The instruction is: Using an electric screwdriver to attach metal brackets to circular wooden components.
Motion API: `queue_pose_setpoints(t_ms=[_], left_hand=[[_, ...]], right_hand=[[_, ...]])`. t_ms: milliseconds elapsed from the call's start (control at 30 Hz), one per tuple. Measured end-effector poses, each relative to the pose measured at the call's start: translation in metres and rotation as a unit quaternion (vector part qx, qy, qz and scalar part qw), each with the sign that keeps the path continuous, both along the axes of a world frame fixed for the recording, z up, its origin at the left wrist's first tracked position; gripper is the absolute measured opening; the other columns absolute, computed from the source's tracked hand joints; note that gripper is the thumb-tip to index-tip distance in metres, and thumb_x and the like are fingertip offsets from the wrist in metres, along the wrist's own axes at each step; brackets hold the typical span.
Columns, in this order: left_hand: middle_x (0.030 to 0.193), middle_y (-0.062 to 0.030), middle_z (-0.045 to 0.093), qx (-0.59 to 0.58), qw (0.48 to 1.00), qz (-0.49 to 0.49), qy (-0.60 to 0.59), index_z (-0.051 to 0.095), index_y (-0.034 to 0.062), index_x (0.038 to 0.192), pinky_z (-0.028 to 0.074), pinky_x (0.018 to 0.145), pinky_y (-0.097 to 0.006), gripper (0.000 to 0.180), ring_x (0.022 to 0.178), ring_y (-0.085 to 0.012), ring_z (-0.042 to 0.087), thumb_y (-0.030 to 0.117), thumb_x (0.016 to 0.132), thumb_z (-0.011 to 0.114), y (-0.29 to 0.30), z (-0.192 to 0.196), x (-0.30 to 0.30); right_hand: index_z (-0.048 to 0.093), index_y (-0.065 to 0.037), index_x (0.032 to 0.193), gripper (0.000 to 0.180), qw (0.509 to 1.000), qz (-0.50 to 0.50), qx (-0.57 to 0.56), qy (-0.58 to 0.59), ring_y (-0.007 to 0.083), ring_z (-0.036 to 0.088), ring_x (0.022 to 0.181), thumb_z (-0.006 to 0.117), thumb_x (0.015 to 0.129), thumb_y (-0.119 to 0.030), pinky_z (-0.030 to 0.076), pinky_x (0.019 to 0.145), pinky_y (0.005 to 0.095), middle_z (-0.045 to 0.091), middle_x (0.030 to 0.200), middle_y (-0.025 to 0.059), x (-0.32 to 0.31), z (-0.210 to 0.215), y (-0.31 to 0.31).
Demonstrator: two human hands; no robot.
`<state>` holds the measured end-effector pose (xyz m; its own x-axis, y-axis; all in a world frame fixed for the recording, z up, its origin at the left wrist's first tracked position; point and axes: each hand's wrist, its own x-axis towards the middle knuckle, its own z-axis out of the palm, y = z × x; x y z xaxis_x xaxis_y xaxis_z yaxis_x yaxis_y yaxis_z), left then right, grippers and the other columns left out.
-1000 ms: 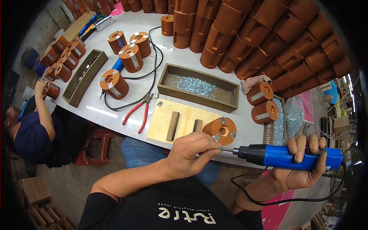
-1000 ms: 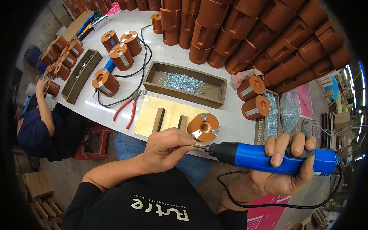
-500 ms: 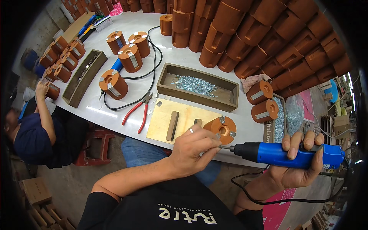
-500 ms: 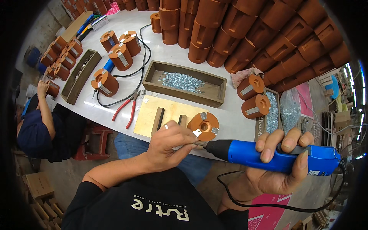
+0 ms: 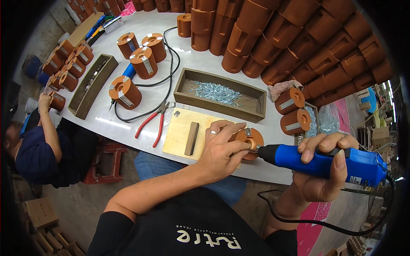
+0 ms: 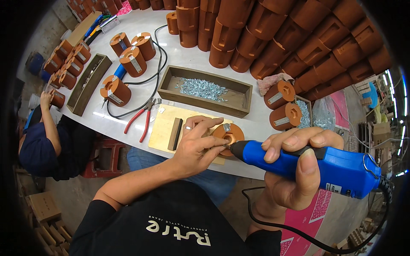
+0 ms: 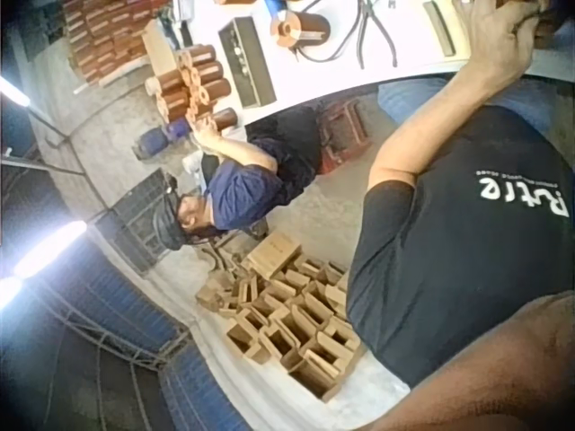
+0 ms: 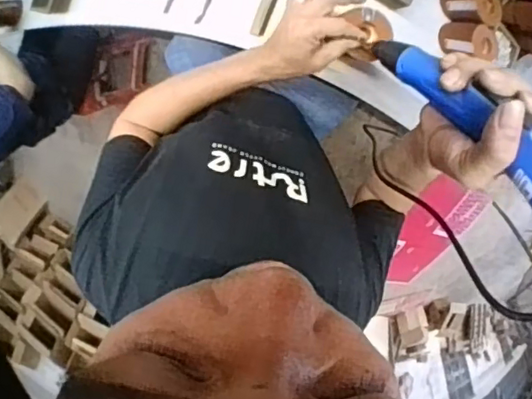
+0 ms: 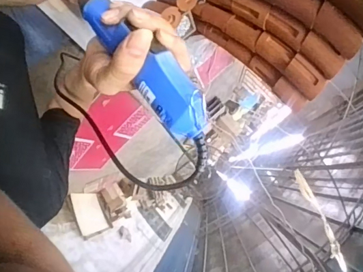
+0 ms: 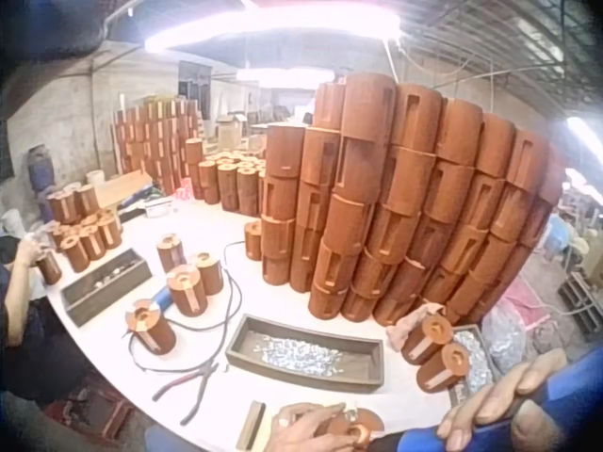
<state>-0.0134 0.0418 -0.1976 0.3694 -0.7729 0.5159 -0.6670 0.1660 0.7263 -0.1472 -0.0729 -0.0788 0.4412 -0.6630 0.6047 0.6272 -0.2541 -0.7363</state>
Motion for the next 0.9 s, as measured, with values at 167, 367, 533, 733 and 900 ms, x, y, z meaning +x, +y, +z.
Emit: queue_pose_setpoints(t_ms=[167,367,533,733,900], left_hand=[[0.118,-0.0152,0.063,-0.007,1.000,0.012,-0.007,0.073,0.0056,0.091,0.040,0.093,-0.041,0.019,0.107,-0.0329,0.050,0.004,0.072,0.074,-0.003,-0.005,-0.005],[0.120,-0.0148,0.062,-0.008,1.000,0.020,-0.008,0.073,0.0059,0.092,0.038,0.094,-0.042,0.021,0.109,-0.0336,0.050,0.005,0.071,0.075,-0.002,-0.009,-0.008],[0.121,-0.0144,0.062,0.003,1.000,0.012,0.008,0.072,0.0068,0.095,0.035,0.096,-0.043,0.026,0.112,-0.0345,0.050,0.007,0.070,0.077,-0.001,-0.008,-0.008],[0.124,-0.0143,0.061,0.011,0.999,0.007,0.034,0.071,0.0074,0.095,0.034,0.097,-0.043,0.027,0.114,-0.0348,0.049,0.009,0.070,0.078,-0.001,-0.009,-0.010],[0.126,-0.0151,0.061,0.010,0.999,0.011,0.034,0.071,0.0075,0.096,0.034,0.098,-0.043,0.027,0.116,-0.0350,0.047,0.009,0.070,0.079,-0.001,-0.013,-0.011]], right_hand=[[0.043,-0.001,0.111,0.029,1.000,-0.008,-0.007,0.008,0.0231,0.060,0.062,0.053,0.087,-0.015,0.054,0.063,0.0414,0.058,0.088,0.0155,0.003,0.000,0.004],[0.043,-0.001,0.110,0.030,0.999,-0.028,0.001,0.023,0.0226,0.060,0.061,0.054,0.086,-0.016,0.054,0.062,0.0414,0.058,0.084,0.0151,0.008,0.000,0.008],[0.042,-0.002,0.109,0.030,0.999,-0.028,-0.001,0.030,0.0223,0.059,0.060,0.055,0.085,-0.016,0.054,0.062,0.0416,0.058,0.084,0.0148,0.009,0.001,0.008],[0.042,-0.001,0.110,0.031,0.999,-0.013,0.001,0.035,0.0228,0.059,0.061,0.056,0.086,-0.016,0.055,0.063,0.0418,0.058,0.085,0.0150,0.011,0.002,0.007],[0.042,-0.001,0.110,0.030,0.999,-0.001,0.001,0.032,0.0231,0.060,0.062,0.055,0.087,-0.015,0.055,0.063,0.0418,0.058,0.086,0.0157,0.010,0.001,0.006]])
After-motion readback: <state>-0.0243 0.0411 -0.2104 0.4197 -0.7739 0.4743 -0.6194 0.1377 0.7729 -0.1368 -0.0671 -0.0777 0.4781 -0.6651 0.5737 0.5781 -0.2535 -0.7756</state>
